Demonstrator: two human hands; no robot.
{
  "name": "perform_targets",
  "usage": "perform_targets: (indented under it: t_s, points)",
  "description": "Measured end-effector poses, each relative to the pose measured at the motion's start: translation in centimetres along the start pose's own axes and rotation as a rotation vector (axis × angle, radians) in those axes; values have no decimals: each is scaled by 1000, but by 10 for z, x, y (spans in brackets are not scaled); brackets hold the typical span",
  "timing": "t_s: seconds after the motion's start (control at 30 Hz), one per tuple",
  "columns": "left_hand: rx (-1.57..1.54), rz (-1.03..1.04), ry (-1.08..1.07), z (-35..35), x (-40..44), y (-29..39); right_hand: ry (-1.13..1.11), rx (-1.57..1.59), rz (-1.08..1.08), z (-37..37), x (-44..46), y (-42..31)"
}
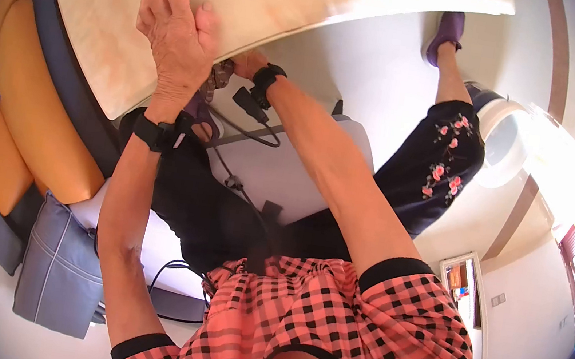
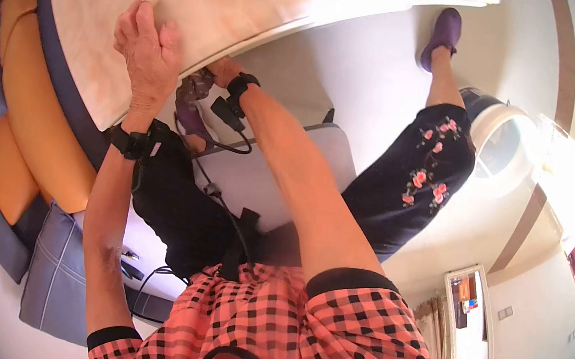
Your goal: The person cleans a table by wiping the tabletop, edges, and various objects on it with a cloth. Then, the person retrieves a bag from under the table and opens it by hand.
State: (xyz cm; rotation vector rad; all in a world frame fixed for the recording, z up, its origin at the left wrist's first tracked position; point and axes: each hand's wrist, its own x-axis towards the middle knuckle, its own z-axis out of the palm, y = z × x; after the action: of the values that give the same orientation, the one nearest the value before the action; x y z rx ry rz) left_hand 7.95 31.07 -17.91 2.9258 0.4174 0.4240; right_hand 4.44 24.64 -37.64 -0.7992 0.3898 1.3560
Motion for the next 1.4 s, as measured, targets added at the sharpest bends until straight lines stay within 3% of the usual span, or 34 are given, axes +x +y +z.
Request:
perform_targets:
  t_s: [0.2,0.3,0.37,0.43,0.53,0.57,0.63,0.7,0.77,0.9,0.93,1.03,1.07,1.17,1.2,1.27,1.33,1.37,1.4]
  points:
    - [8,58,42,3,4,-4,-74,338,80,1,-50,-24]
    - [34,65,69,4,7,-2,-94,95,-193,-37,-60,-27]
    - [31,75,82,2,10,-3,-536,468,-90,-74,-76,-58]
    - [16,69,92,-1,8,-4,-103,536,-142,-56,-116,-104]
    - [-2,47,100,1,7,-4,-125,545,-321,-86,-141,-142]
    - [-1,36,98,0,7,-4,-256,558,-311,-117,-139,-144]
    - [-7,15,95,0,9,-4,150,330,-534,-108,-170,-153]
    - [-21,-4,80,-1,8,-4,377,394,-596,-98,-201,-168]
    - [-26,-15,80,3,7,-6,475,301,-733,-97,-232,-188]
    - [-22,-17,94,2,8,-9,826,-233,-1026,-63,-278,-248]
    - [-32,-18,94,0,8,-7,919,-365,-1074,-53,-284,-260]
    - [-49,-25,98,2,9,-5,1179,-307,-1006,-114,-225,-303]
    - [-44,-27,106,1,12,-3,1492,-388,-1169,-144,-178,-303]
    - [-19,-32,101,2,11,-3,1367,-101,-1151,-103,-153,-250]
    - [-12,-30,100,2,11,-1,1560,-779,-922,-136,-120,-219]
    - [-13,-21,110,2,12,2,1310,-415,-1060,-73,-89,-152]
    - [-9,-15,104,-2,14,3,1228,-565,-914,10,-104,-81]
    - [-7,-19,95,-3,14,3,1019,-551,-856,41,-113,-58]
    - [-6,-24,89,-3,14,2,944,-609,-753,60,-105,-36]
